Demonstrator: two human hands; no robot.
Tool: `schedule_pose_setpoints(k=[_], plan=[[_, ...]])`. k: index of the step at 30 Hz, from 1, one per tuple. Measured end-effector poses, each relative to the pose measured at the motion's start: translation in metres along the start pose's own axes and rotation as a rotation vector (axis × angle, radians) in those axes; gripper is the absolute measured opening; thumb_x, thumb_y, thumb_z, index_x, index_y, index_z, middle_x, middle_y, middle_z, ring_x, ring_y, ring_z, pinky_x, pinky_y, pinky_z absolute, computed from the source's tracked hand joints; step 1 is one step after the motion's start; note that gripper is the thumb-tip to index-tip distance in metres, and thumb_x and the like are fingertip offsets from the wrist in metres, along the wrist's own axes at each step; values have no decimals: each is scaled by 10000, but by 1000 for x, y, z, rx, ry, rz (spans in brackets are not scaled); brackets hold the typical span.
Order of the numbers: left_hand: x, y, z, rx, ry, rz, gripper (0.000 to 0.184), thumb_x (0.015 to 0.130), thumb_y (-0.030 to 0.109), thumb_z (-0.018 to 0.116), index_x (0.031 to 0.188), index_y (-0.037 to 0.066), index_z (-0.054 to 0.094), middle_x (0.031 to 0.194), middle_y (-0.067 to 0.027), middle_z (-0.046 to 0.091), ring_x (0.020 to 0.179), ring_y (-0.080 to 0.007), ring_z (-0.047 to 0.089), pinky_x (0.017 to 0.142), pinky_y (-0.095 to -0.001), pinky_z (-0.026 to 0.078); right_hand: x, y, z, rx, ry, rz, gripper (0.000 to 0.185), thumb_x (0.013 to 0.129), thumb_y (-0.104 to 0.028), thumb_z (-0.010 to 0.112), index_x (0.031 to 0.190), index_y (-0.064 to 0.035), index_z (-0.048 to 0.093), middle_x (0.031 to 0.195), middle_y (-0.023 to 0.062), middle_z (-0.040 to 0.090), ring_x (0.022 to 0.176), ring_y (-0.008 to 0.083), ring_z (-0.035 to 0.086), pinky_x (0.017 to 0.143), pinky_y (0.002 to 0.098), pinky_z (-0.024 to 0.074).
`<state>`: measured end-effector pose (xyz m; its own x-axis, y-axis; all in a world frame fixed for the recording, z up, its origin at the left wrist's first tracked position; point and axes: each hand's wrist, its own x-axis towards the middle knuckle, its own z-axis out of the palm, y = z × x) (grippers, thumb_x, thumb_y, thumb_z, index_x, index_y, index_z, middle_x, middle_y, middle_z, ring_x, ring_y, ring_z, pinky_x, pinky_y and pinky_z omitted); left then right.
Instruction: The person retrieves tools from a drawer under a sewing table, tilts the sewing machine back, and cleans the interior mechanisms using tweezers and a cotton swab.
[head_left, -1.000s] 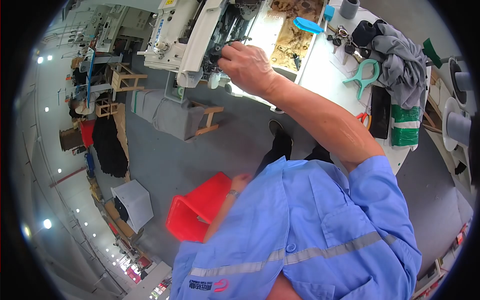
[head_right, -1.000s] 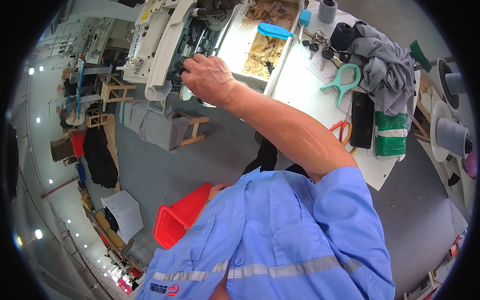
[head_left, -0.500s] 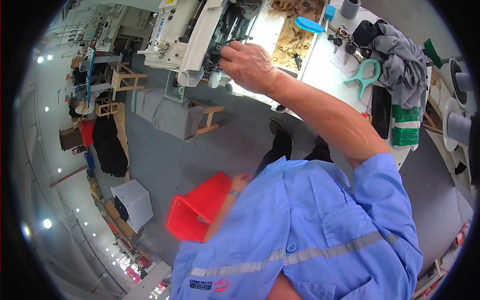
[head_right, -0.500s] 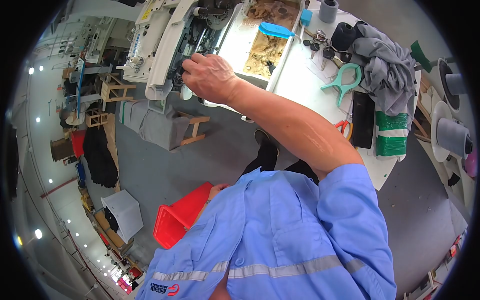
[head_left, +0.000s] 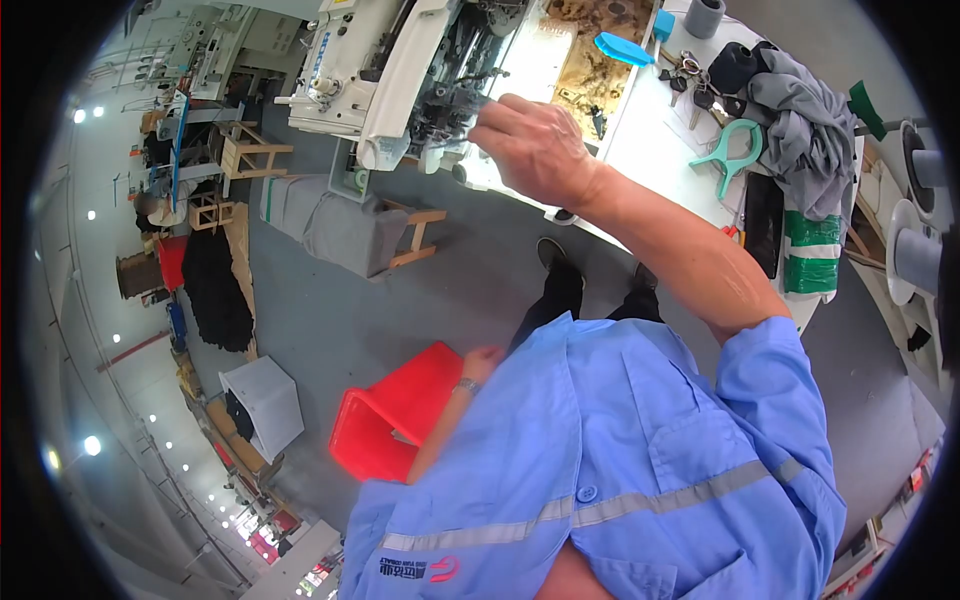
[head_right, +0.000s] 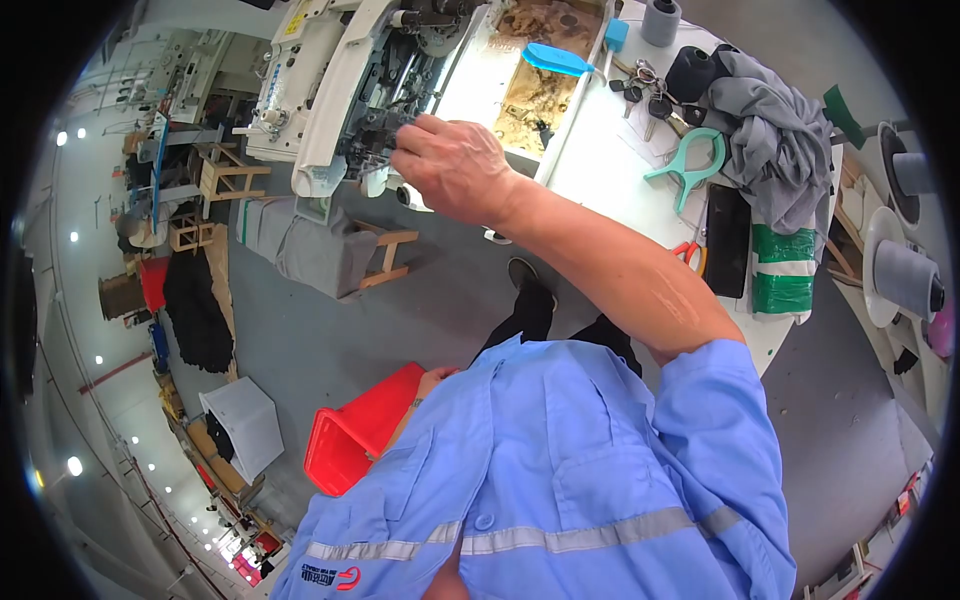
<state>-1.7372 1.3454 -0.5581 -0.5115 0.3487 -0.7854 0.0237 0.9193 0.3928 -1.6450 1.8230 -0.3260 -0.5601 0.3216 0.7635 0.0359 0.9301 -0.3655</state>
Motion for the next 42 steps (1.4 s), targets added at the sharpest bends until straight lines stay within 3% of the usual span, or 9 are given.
schedule_pose_setpoints(k=[5, 8, 11, 18, 20, 21, 23, 30, 42], plan=[[-2, 10, -2, 36, -15, 17, 360, 850, 301, 663, 1081, 25, 679, 1051, -158, 683, 975, -251, 652, 857, -336, 492, -20, -1, -21, -29, -62, 76, 82, 701, -38, 576, 749, -72, 632, 764, 24, 566, 724, 190, 581, 546, 329, 488], [3, 5, -2, 10, -10, -4, 357, 849, 300, 666, 1076, 25, 681, 1046, -154, 686, 972, -245, 654, 860, -329, 492, -34, 1, -37, -129, -286, 201, 82, 736, -45, 567, 757, -75, 640, 784, 41, 579, 778, 202, 603, 577, 340, 504], [3, 5, -1, -12, -14, 2, 347, 842, 293, 679, 1064, 27, 688, 1044, -151, 687, 961, -227, 659, 845, -319, 500, -50, 10, -44, -321, -775, 421, 87, 738, -47, 570, 715, -50, 654, 800, 109, 621, 815, 256, 646, 642, 399, 522], [5, 5, 3, 7, -6, 29, 343, 834, 277, 686, 1063, 22, 687, 1016, -144, 696, 938, -208, 665, 825, -308, 505, -42, 5, -96, -324, -812, 506, 87, 711, -11, 562, 674, -19, 640, 788, 133, 624, 739, 303, 639, 633, 420, 509], [5, 3, 5, -53, -14, 37, 345, 833, 278, 688, 1059, 17, 686, 1005, -149, 697, 932, -204, 665, 822, -308, 505, -33, 2, -105, -336, -987, 526, 100, 705, 5, 562, 728, -20, 655, 791, 120, 621, 744, 300, 633, 624, 414, 499], [6, 2, 6, -55, -12, 41, 345, 833, 278, 688, 1059, 17, 686, 1005, -149, 697, 932, -204, 665, 822, -308, 505, -33, 2, -103, -339, -985, 522, 100, 705, 5, 562, 728, -20, 655, 791, 120, 621, 744, 300, 633, 624, 414, 499], [4, 4, 6, -19, 9, 34, 344, 835, 277, 687, 1056, 13, 686, 1002, -151, 697, 918, -206, 667, 816, -310, 507, -36, 1, -93, -285, -604, 426, 92, 737, -27, 590, 777, -44, 670, 794, 97, 616, 741, 285, 626, 622, 402, 493], [-8, 19, -1, -22, -11, -7, 343, 840, 292, 682, 1063, 31, 688, 1022, -151, 693, 941, -222, 662, 835, -323, 501, -4, -7, -30, -57, -125, 310, 58, 793, -94, 618, 789, -73, 672, 783, 56, 614, 722, 247, 617, 616, 362, 500], [-12, 6, -7, 20, -3, 3, 353, 841, 302, 672, 1060, 25, 687, 1074, -167, 674, 1003, -256, 646, 866, -333, 493, 33, -6, 21, -53, -126, 297, 76, 731, -29, 557, 727, -31, 634, 763, 96, 588, 788, 282, 604, 656, 413, 500]])
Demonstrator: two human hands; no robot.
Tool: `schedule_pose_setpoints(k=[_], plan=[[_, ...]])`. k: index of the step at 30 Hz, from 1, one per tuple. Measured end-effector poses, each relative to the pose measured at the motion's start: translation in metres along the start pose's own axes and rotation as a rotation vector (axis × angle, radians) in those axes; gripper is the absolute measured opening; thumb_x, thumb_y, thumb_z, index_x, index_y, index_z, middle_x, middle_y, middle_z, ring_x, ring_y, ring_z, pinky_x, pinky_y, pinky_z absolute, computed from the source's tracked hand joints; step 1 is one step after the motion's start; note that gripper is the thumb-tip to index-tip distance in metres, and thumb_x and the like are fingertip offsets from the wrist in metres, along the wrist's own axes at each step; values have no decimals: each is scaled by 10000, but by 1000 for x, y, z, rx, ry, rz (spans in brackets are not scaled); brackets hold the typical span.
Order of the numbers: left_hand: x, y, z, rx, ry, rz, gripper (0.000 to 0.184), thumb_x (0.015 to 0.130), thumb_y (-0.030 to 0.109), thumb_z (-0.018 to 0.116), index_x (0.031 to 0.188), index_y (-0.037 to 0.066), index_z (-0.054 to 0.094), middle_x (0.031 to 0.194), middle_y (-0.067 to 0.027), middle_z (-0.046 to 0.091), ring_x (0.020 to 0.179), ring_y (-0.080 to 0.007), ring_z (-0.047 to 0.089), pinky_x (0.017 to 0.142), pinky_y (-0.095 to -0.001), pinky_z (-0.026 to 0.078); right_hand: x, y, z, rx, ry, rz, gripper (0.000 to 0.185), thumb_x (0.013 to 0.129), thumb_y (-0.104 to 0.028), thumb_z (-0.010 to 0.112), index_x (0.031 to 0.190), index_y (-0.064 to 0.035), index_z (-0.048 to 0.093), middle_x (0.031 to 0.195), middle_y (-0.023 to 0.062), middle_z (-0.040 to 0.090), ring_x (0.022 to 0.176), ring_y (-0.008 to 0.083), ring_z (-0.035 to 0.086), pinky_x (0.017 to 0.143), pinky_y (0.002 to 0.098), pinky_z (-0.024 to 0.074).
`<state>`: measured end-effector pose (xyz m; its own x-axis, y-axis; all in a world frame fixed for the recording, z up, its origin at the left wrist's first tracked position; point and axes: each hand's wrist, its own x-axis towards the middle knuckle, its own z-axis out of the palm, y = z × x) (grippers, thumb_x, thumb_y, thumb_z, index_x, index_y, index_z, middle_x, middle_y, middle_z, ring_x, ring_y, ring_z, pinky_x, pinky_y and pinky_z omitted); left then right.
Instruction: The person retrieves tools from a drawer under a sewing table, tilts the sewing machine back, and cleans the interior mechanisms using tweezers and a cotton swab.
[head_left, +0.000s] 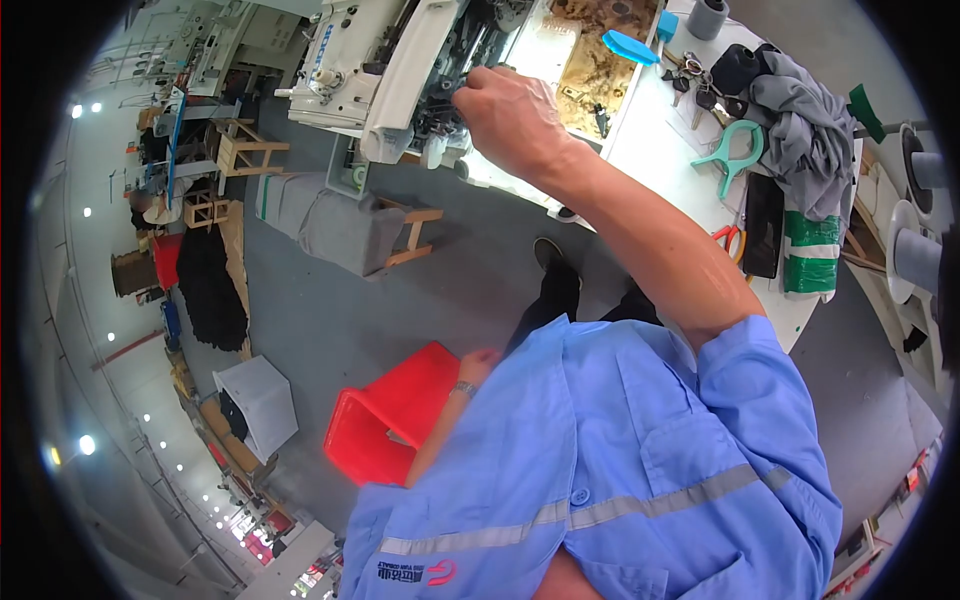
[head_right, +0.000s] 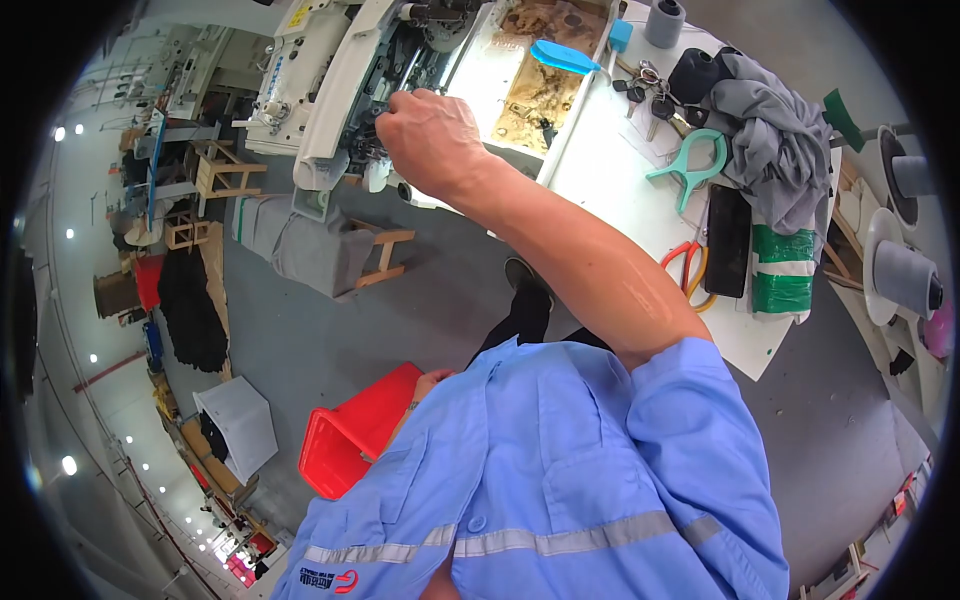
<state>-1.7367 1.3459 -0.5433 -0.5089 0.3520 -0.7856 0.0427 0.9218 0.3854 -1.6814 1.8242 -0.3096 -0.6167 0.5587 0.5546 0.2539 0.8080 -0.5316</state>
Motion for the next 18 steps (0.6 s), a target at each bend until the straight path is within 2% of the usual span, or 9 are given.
schedule_pose_setpoints(k=[6, 15, 18], plan=[[-5, 8, 1, 27, 7, -43, 353, 842, 295, 671, 1066, 23, 683, 1076, -164, 674, 1004, -250, 646, 872, -331, 492, 4, 0, 2, -16, -37, 10, 71, 722, -25, 554, 723, -25, 626, 782, 103, 587, 806, 280, 605, 666, 420, 500], [-3, 8, 2, -20, -6, -37, 344, 849, 287, 665, 1067, 21, 683, 1073, -162, 675, 997, -247, 646, 869, -327, 491, -8, 12, -21, -63, 59, 22, 81, 730, -27, 557, 726, -49, 635, 753, 84, 584, 741, 273, 606, 631, 404, 493], [-4, 11, 2, 35, 10, -16, 343, 851, 285, 662, 1068, 20, 681, 1064, -160, 678, 980, -240, 651, 863, -323, 491, -25, 13, -41, -103, -19, 51, 83, 745, -38, 560, 728, -58, 639, 745, 76, 584, 736, 263, 606, 616, 389, 486]])
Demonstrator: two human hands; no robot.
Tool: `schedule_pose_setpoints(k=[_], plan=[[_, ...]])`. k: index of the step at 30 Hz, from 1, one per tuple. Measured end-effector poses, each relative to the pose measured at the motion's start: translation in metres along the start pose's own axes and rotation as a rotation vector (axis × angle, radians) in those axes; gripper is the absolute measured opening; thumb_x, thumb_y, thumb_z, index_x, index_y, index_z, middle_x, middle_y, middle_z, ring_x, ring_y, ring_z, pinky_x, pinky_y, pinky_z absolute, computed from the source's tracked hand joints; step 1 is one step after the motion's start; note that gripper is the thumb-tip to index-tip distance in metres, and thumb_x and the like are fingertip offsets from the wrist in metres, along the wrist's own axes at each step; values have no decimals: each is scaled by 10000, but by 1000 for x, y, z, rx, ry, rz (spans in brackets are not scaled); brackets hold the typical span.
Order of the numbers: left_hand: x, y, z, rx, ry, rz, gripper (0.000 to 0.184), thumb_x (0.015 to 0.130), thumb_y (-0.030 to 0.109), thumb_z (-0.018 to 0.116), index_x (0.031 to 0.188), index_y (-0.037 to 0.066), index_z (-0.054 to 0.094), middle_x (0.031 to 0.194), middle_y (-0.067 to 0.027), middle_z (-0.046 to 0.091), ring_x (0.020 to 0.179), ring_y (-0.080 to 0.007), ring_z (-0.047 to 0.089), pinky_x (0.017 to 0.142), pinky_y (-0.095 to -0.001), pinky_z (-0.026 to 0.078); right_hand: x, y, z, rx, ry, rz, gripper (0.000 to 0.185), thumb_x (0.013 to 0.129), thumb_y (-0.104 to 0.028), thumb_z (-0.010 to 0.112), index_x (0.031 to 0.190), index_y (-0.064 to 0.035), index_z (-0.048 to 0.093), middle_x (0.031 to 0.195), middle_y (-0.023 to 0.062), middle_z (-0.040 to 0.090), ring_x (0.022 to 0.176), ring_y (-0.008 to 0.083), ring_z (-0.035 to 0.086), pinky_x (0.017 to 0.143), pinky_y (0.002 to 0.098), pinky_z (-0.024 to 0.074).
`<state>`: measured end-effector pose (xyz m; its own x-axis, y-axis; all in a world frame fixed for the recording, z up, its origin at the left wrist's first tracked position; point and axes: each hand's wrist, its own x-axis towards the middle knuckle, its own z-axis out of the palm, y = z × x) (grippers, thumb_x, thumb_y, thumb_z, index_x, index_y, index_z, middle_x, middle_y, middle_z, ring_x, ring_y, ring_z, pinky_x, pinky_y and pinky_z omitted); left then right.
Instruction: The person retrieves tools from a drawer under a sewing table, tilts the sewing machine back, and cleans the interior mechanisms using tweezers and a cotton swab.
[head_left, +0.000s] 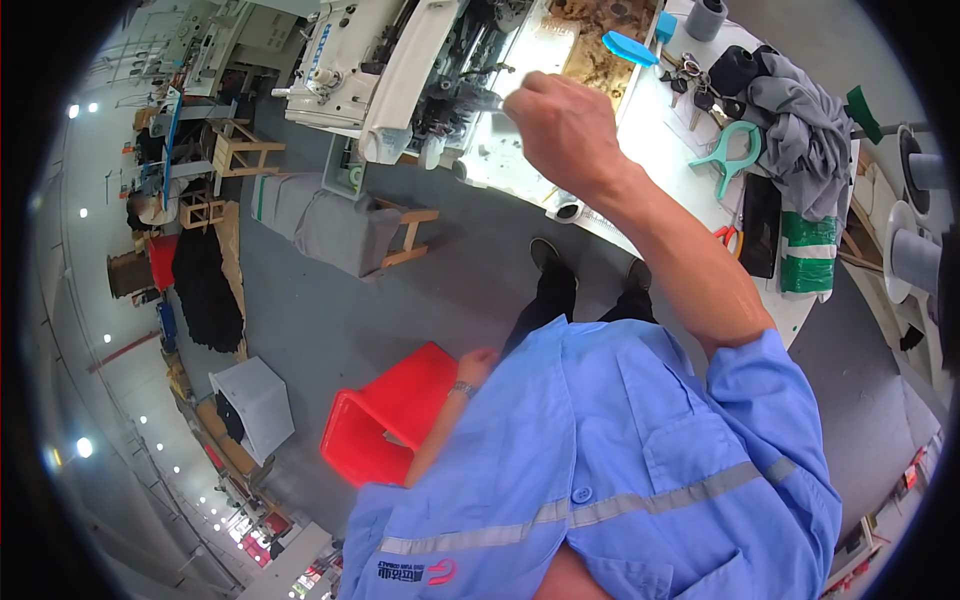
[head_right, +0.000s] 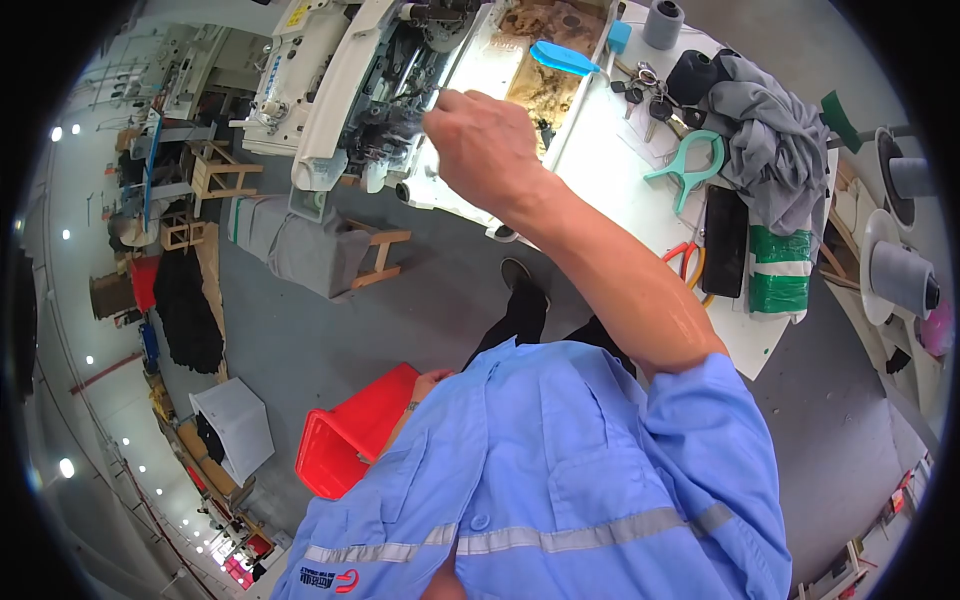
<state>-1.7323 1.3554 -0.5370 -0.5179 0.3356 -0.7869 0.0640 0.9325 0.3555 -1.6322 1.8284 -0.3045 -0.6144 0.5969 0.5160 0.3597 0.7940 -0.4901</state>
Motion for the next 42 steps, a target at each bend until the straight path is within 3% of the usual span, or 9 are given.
schedule_pose_setpoints(k=[4, 6, 9, 10, 13, 16, 19, 25, 42], plan=[[3, 0, 1, -43, -5, -2, 336, 854, 290, 655, 1061, 27, 686, 1037, -156, 686, 959, -226, 657, 852, -322, 494, -31, 13, -10, 19, -47, -4, 83, 763, -52, 569, 731, -65, 644, 731, 79, 587, 721, 262, 616, 608, 383, 487], [9, -6, 3, -88, -52, 10, 324, 855, 291, 650, 1052, 37, 692, 1013, -150, 693, 940, -219, 662, 835, -324, 500, -40, 20, -15, -256, -630, 196, 90, 780, -78, 575, 726, -65, 645, 761, 85, 605, 728, 269, 629, 617, 386, 493], [9, 1, 3, 6, -11, 60, 314, 856, 294, 647, 1040, 44, 698, 1000, -150, 695, 931, -217, 665, 821, -327, 503, -40, 25, -24, -320, -811, 279, 98, 784, -88, 577, 722, -59, 648, 786, 93, 620, 743, 273, 639, 624, 390, 498], [5, 4, 4, 7, -12, 59, 314, 856, 294, 647, 1040, 44, 698, 1000, -150, 695, 931, -217, 665, 821, -327, 503, -41, 24, -25, -320, -812, 281, 98, 784, -88, 577, 722, -59, 648, 786, 93, 620, 743, 273, 639, 624, 390, 498], [5, 13, 2, 49, -5, 32, 308, 854, 288, 650, 1035, 44, 699, 1003, -146, 696, 927, -222, 665, 817, -328, 504, -37, 21, -22, -13, -186, 49, 89, 774, -68, 574, 758, -54, 660, 768, 91, 614, 729, 274, 629, 614, 392, 498], [8, 6, 3, -25, -25, 22, 301, 854, 283, 652, 1030, 44, 701, 1007, -141, 696, 935, -229, 663, 821, -329, 503, -14, 5, -6, 46, -8, -11, 78, 754, -53, 578, 753, -55, 656, 745, 87, 597, 732, 272, 618, 616, 394, 497], [-3, 18, -1, 17, -14, -3, 304, 852, 282, 659, 1040, 46, 699, 1020, -139, 694, 943, -235, 660, 828, -329, 501, 4, -11, 14, 90, 49, -37, 71, 727, -28, 574, 726, -46, 643, 728, 89, 583, 744, 275, 609, 619, 400, 496], [8, -22, 1, -17, 11, 49, 352, 842, 322, 667, 1054, 41, 691, 1052, -147, 684, 973, -240, 655, 852, -331, 498, 19, -20, 37, 113, 31, -36, 68, 716, -21, 559, 700, -25, 624, 747, 98, 577, 757, 281, 601, 625, 412, 495], [5, -11, -7, -14, -22, 8, 359, 834, 302, 677, 1066, 28, 685, 1072, -154, 678, 990, -246, 652, 873, -330, 495, 27, -21, 41, 75, -41, -16, 67, 700, -15, 567, 722, -31, 628, 779, 92, 582, 789, 265, 607, 641, 404, 504]])
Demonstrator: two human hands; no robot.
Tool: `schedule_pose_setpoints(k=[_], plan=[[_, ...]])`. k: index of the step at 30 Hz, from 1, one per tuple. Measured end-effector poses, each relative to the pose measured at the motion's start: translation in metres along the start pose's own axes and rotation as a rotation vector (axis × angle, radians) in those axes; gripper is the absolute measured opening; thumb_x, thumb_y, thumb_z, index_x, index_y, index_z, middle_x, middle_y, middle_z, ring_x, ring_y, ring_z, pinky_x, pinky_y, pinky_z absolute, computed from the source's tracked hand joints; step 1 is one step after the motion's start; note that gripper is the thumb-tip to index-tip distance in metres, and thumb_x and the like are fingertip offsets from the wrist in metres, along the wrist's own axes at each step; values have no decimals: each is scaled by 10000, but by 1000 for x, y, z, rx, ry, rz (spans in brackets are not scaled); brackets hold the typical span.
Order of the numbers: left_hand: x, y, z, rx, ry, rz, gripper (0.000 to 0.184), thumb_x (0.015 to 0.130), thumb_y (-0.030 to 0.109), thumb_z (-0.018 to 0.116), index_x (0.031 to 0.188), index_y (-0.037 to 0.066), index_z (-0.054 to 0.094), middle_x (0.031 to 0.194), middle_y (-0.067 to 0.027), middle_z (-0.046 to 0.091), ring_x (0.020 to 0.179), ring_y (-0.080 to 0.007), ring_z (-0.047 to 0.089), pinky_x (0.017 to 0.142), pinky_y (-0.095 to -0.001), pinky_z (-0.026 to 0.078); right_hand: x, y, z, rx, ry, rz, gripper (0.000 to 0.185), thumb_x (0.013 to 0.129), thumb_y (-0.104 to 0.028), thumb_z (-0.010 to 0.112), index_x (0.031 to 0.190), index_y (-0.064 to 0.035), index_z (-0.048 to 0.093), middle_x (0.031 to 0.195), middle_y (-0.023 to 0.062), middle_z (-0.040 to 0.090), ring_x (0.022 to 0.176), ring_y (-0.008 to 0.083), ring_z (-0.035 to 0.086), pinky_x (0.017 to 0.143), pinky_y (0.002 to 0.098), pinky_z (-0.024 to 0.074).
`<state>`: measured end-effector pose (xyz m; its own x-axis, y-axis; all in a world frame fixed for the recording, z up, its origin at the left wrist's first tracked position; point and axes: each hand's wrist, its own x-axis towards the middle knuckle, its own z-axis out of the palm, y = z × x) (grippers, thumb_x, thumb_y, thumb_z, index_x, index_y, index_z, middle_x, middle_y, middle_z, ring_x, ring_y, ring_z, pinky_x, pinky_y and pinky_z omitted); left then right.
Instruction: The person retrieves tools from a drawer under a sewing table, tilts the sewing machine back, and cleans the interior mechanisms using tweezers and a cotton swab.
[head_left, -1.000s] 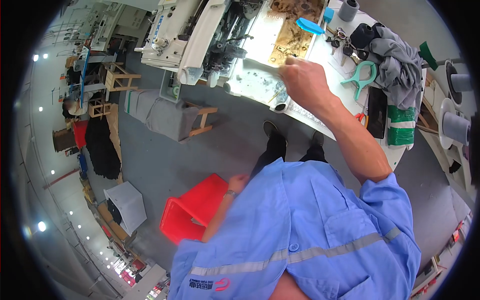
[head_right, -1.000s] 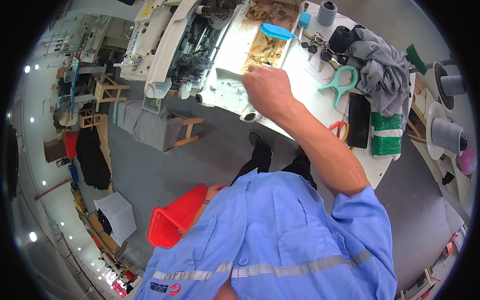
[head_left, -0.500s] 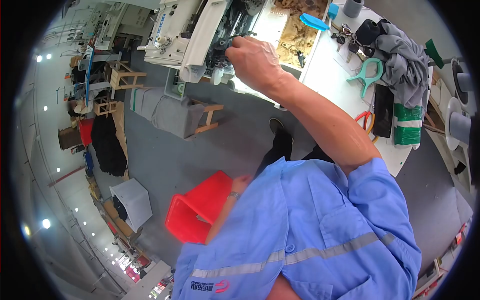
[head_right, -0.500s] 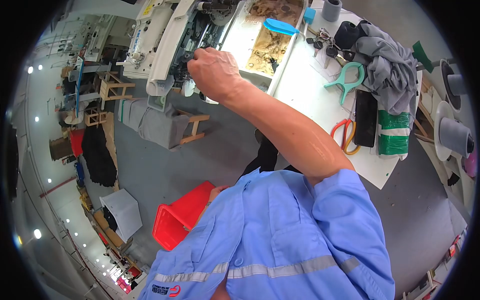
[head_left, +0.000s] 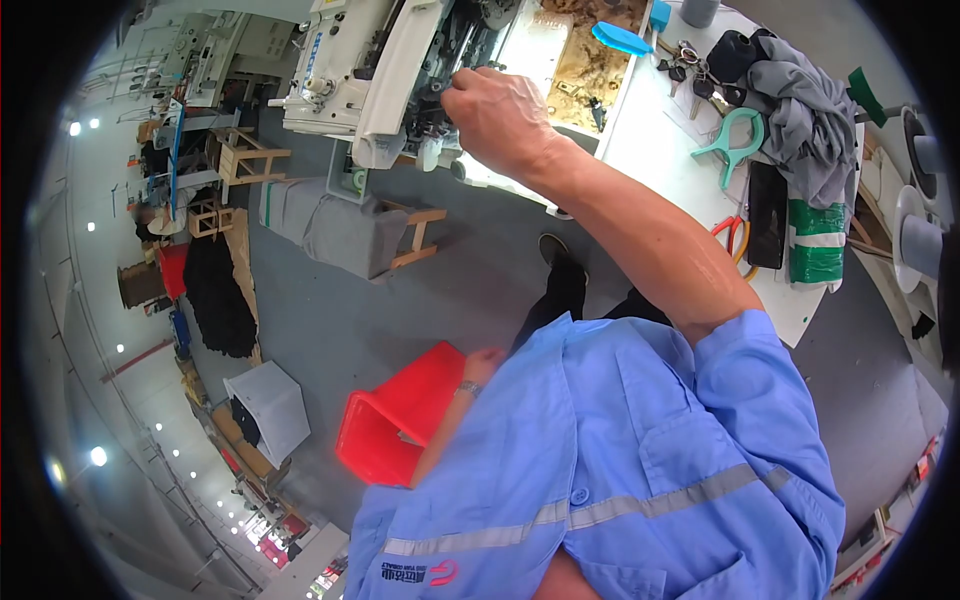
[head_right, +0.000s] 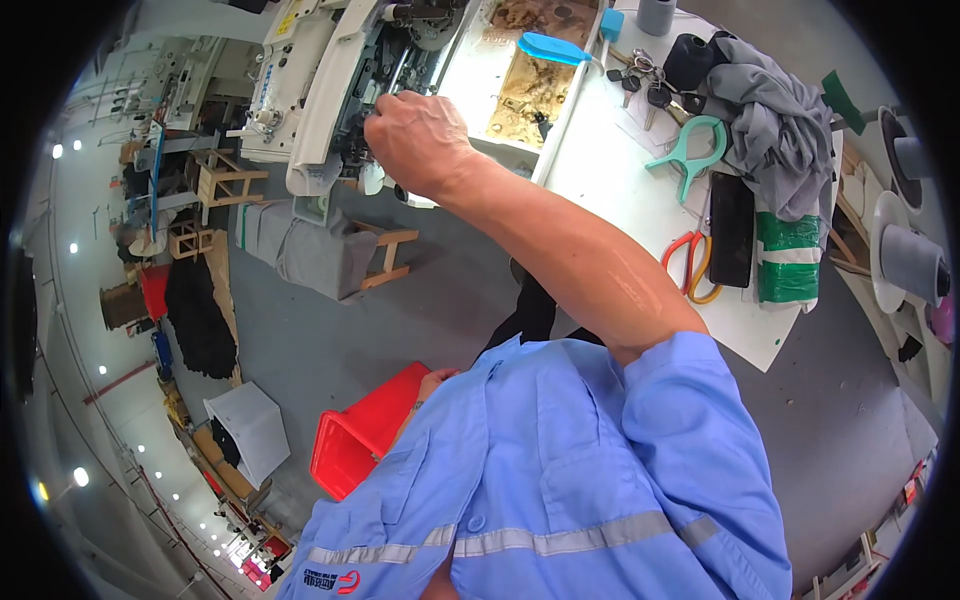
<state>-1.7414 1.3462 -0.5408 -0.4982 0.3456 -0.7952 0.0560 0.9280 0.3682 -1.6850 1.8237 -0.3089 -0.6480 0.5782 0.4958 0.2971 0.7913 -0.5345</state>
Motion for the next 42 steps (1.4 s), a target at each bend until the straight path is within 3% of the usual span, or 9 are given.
schedule_pose_setpoints(k=[15, 22, 24, 26, 31, 33, 36, 42], plan=[[3, -1, 3, -1, 7, -30, 370, 850, 324, 659, 1072, 29, 681, 1089, -157, 670, 1015, -249, 641, 889, -327, 486, -6, 8, -14, -32, 84, -21, 74, 707, -10, 557, 704, -45, 622, 755, 82, 577, 764, 251, 607, 617, 381, 498], [6, 2, 11, -17, 34, -13, 357, 848, 323, 650, 1055, 34, 690, 1054, -166, 677, 993, -261, 645, 877, -338, 485, -64, 28, -56, -141, -111, 2, 79, 732, -42, 565, 719, -60, 641, 735, 75, 579, 757, 251, 612, 606, 384, 494], [11, 4, 13, 60, 47, 70, 346, 853, 244, 694, 1081, -15, 666, 952, -96, 701, 842, -140, 646, 741, -280, 515, -80, 36, -64, -213, -204, 3, 83, 738, -53, 564, 720, -62, 644, 729, 77, 583, 748, 257, 615, 604, 390, 493], [11, 14, 15, 39, 46, 64, 341, 855, 251, 687, 1075, -9, 670, 951, -96, 702, 838, -144, 648, 739, -284, 515, -91, 42, -69, -380, -550, 157, 92, 736, -59, 559, 704, -59, 645, 726, 99, 594, 727, 278, 621, 604, 403, 490], [7, 38, 22, -102, 24, 1, 288, 832, 267, 666, 1008, 44, 709, 959, -130, 704, 875, -208, 661, 782, -332, 500, -89, 42, -88, -417, -525, 75, 81, 709, -46, 563, 684, -45, 640, 728, 125, 603, 722, 300, 627, 611, 413, 491], [13, 37, 25, -108, 33, 31, 298, 859, 240, 662, 1046, 9, 686, 878, -67, 699, 739, -129, 625, 683, -288, 505, -84, 42, -90, -431, -549, 74, 75, 699, -38, 565, 683, -38, 638, 722, 132, 609, 708, 309, 630, 606, 419, 490], [9, 40, 28, -156, 62, 40, 285, 856, 237, 664, 1025, 9, 692, 829, -52, 687, 688, -112, 596, 636, -279, 488, -75, 36, -94, -461, -601, 59, 78, 698, -31, 563, 691, -35, 640, 734, 136, 618, 708, 317, 633, 601, 430, 486], [19, 19, 39, -282, 95, 17, 259, 850, 228, 664, 996, 17, 702, 766, -28, 662, 624, -97, 563, 577, -257, 458, -37, 0, -94, -334, -495, 111, 91, 820, -133, 603, 828, -50, 640, 771, 114, 621, 737, 313, 628, 656, 400, 497]])
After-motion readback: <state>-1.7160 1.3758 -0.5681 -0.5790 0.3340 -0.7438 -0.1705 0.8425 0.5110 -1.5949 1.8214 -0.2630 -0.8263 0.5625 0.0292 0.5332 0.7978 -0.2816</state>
